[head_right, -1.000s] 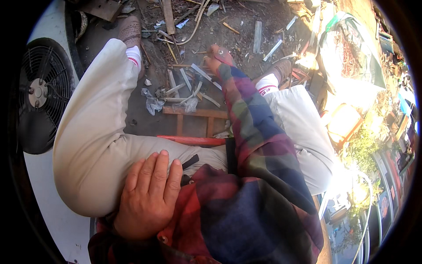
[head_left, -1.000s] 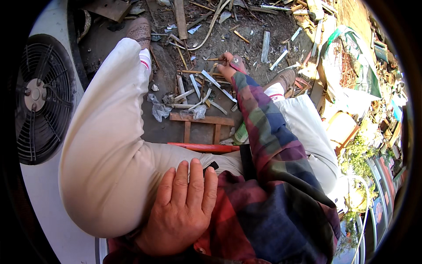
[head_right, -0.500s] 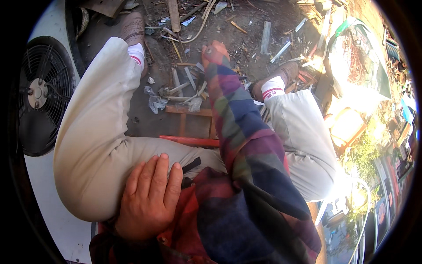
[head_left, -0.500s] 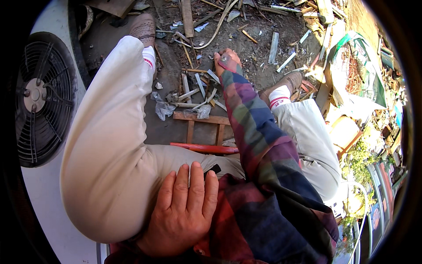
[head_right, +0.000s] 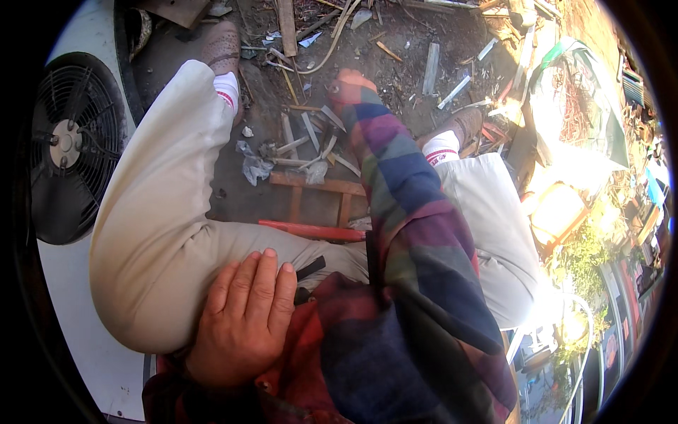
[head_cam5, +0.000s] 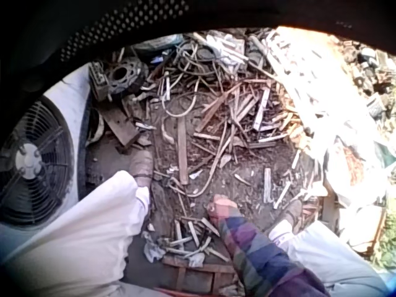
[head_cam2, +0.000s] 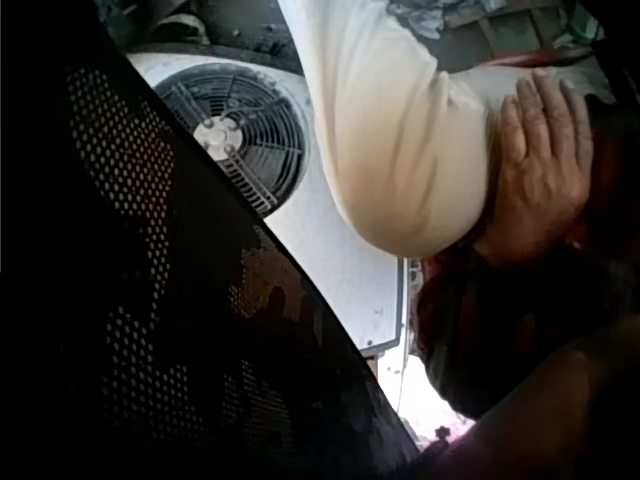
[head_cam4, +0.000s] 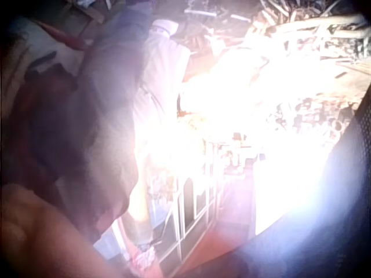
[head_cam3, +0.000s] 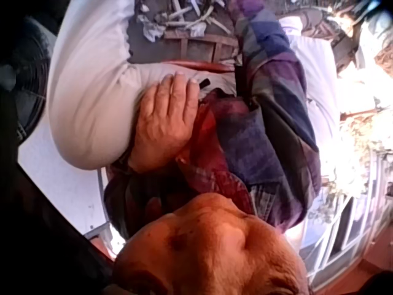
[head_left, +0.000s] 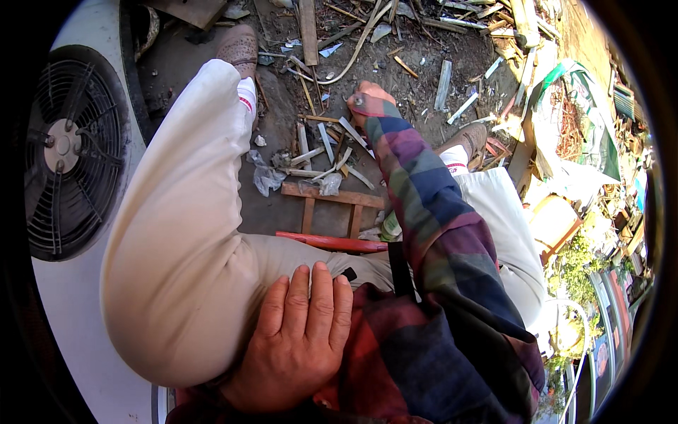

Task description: The person sits among debris and sorts through various scrap materials, picking up and discarding items such as metal parts, wires, and wood pieces.

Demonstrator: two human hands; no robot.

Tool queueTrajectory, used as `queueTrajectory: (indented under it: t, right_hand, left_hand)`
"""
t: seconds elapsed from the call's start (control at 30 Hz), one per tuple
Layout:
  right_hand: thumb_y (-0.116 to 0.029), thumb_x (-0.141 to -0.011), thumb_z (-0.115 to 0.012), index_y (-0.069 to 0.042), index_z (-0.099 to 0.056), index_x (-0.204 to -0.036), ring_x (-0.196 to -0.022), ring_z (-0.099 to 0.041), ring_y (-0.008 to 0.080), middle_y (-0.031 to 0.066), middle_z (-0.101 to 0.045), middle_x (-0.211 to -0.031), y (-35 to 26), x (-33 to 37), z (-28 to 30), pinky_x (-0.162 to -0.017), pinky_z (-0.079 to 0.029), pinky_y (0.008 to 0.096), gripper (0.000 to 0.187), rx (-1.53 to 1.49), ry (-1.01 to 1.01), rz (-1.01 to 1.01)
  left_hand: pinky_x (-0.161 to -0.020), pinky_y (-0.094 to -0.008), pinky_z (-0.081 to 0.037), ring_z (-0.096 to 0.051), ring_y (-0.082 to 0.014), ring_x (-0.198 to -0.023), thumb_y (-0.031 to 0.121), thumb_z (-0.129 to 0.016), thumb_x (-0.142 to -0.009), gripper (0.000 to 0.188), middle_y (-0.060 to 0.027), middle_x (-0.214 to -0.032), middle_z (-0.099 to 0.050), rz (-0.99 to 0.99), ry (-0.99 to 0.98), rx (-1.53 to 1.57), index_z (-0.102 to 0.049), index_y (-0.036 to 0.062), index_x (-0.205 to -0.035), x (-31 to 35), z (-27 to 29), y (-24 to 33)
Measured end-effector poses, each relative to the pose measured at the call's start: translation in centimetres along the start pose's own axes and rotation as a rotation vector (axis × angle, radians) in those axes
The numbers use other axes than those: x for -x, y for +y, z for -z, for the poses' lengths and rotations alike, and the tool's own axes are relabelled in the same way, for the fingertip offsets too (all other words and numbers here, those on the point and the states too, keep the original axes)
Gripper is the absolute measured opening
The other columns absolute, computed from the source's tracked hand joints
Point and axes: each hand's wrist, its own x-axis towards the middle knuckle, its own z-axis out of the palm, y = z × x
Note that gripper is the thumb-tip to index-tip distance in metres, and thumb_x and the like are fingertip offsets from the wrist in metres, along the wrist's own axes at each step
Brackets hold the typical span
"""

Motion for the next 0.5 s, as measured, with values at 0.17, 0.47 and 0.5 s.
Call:
queueTrajectory:
  t: [0.17, 0.47, 0.5]
  right_hand:
    - [-0.024, -0.081, -0.062, -0.003, -0.065, -0.098, -0.079, -0.064, 0.0219, 0.0106, -0.066, -0.086, 4.4, -0.3, -3.2, -0.072, -0.051, 0.0326, 0.027, -0.787, 0.114, -0.184]
    - [-0.013, -0.083, -0.064, -0.008, -0.053, -0.083, -0.054, -0.045, 0.0113, -0.0001, -0.048, -0.066, 19.5, -0.5, 11.8, -0.046, -0.035, 0.0228, 0.013, -1.935, 0.691, -0.184]
    - [-0.015, -0.084, -0.062, -0.009, -0.055, -0.079, -0.055, -0.045, 0.0122, 0.0003, -0.048, -0.066, 21.7, -0.4, 14.0, -0.048, -0.036, 0.0228, 0.011, -1.946, 0.770, -0.194]
  left_hand:
    - [-0.093, -0.0434, -0.047, -0.061, -0.0296, -0.104, 0.012, -0.057, -0.086, 0.029, -0.0186, -0.115, -0.060, -0.016, 0.008, 0.015, -0.059, -0.0010, -0.112, 0.1, -0.2, 0.1]
    - [-0.093, -0.0489, -0.045, -0.057, -0.0357, -0.107, 0.015, -0.064, -0.080, 0.042, -0.0238, -0.118, -0.056, -0.130, 0.029, -0.001, -0.056, -0.0054, -0.115, 0.1, 0.3, 1.4]
    - [-0.093, -0.0492, -0.045, -0.057, -0.0361, -0.107, 0.015, -0.064, -0.079, 0.042, -0.0242, -0.119, -0.056, -0.118, 0.025, 0.003, -0.056, -0.0057, -0.116, 0.0, 0.3, 1.7]
